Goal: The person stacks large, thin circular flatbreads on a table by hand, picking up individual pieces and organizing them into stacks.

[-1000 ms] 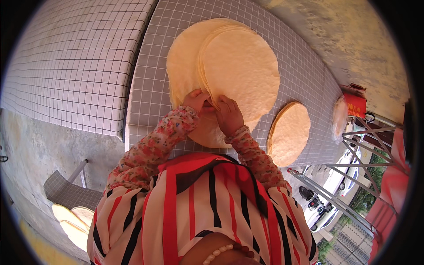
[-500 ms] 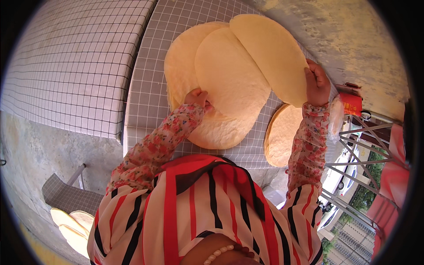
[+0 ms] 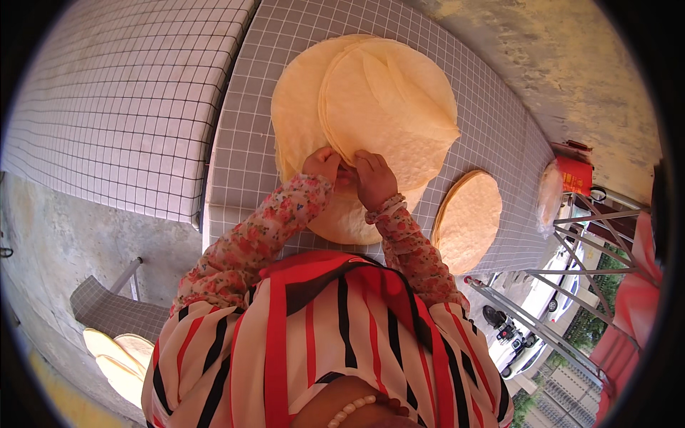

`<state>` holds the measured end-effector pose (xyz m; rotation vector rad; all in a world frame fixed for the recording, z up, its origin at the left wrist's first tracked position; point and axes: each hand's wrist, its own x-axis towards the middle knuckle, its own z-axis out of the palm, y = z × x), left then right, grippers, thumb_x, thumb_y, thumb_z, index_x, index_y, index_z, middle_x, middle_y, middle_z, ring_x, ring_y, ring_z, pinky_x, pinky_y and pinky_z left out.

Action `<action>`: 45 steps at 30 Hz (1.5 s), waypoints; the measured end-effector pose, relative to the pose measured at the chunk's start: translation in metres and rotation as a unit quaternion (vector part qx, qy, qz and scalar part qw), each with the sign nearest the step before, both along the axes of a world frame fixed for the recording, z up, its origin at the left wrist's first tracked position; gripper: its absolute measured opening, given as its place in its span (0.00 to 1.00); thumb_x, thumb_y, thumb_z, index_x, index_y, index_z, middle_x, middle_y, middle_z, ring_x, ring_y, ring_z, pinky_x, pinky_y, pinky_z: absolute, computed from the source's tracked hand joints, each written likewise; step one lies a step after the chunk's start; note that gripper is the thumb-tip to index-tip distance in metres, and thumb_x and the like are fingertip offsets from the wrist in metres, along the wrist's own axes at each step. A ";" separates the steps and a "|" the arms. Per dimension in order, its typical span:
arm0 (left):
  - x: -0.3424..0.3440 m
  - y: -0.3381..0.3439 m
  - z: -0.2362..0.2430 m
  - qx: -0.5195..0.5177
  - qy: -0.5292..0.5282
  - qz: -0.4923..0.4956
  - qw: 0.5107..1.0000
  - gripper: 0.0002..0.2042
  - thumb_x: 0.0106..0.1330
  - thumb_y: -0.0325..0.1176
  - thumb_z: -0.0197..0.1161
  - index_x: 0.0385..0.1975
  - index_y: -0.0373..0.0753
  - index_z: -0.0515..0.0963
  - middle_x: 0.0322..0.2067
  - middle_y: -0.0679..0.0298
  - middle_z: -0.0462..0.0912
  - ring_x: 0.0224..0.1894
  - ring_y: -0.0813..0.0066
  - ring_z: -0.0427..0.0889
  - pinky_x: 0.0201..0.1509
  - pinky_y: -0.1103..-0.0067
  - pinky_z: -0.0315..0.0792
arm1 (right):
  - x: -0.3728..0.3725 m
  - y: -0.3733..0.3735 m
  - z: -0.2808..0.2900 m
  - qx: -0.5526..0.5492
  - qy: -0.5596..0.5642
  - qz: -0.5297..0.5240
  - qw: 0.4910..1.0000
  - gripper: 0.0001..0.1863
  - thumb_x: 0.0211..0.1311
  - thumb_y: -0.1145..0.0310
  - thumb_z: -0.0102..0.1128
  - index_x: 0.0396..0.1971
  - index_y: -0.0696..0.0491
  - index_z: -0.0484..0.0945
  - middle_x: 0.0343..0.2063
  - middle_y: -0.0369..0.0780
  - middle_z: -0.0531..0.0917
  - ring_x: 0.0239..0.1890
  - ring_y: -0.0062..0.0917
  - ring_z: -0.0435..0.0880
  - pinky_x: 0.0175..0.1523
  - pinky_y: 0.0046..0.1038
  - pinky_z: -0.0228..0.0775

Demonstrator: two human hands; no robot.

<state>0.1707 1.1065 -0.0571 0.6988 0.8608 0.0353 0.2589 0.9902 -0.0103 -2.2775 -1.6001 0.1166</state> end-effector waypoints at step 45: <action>0.020 0.046 -0.001 0.028 -0.167 -0.017 0.985 0.12 0.68 0.35 0.52 0.42 0.34 0.76 0.33 0.68 0.80 0.34 0.84 0.77 0.38 0.85 0.72 | 0.016 0.073 0.021 0.089 0.044 -0.181 0.978 0.06 0.48 0.73 0.57 0.23 0.58 0.71 0.26 0.47 0.75 0.29 0.43 0.75 0.31 0.37 0.68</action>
